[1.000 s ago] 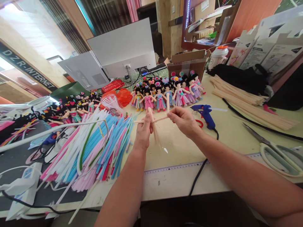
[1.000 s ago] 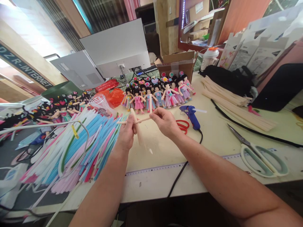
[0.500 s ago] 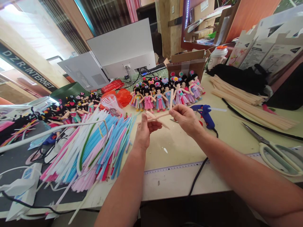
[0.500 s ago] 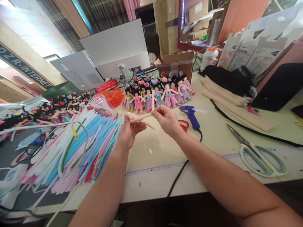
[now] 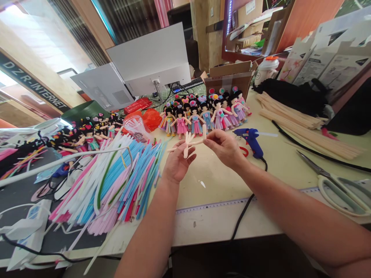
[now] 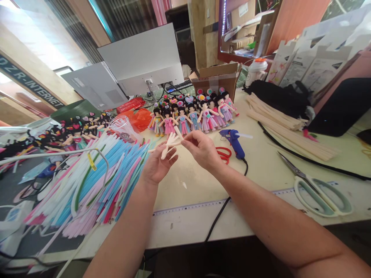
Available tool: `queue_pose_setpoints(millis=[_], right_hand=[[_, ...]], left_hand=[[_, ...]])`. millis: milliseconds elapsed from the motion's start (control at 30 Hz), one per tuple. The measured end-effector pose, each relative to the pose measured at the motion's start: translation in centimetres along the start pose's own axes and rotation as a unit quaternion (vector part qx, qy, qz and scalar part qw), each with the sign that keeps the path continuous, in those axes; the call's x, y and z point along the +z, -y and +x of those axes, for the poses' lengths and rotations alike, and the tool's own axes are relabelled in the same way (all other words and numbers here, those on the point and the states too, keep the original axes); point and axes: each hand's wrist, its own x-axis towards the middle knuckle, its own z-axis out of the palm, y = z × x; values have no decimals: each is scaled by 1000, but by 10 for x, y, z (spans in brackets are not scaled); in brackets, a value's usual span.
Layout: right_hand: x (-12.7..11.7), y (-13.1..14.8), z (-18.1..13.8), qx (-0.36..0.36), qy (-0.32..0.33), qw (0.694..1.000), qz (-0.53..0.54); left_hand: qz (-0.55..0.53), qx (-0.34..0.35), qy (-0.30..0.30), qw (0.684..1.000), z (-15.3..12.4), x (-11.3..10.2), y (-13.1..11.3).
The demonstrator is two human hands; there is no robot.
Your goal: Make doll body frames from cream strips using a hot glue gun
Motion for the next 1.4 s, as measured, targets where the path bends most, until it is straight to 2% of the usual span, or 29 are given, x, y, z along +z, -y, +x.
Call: queue_pose_setpoints(millis=[167,400,567,833,1033,1167,1400], right_hand=[[1,4,-2,-37,7,999,-22],[0,4,-2,-66,1,996,-54],[1,6,-2,-80,13,995,-53],[2,5,-4,-83,20,994,-63],[0,6,-4,-87,14,994,-65],[0,7,-3,-87,14,993,-75],[0,5,-4,-92,31,992,-76]], left_hand=[[-10,-25,23,999,0,1,-1],[30,-83,71,994,0,-3,-1],[51,-81,93,991,1,-4,0],[68,-34,56,996,-1,1,1],[131,-56,71,987,0,-2,1],[132,-70,90,985,-1,-3,2],[119,-53,34,991,-4,3,4]])
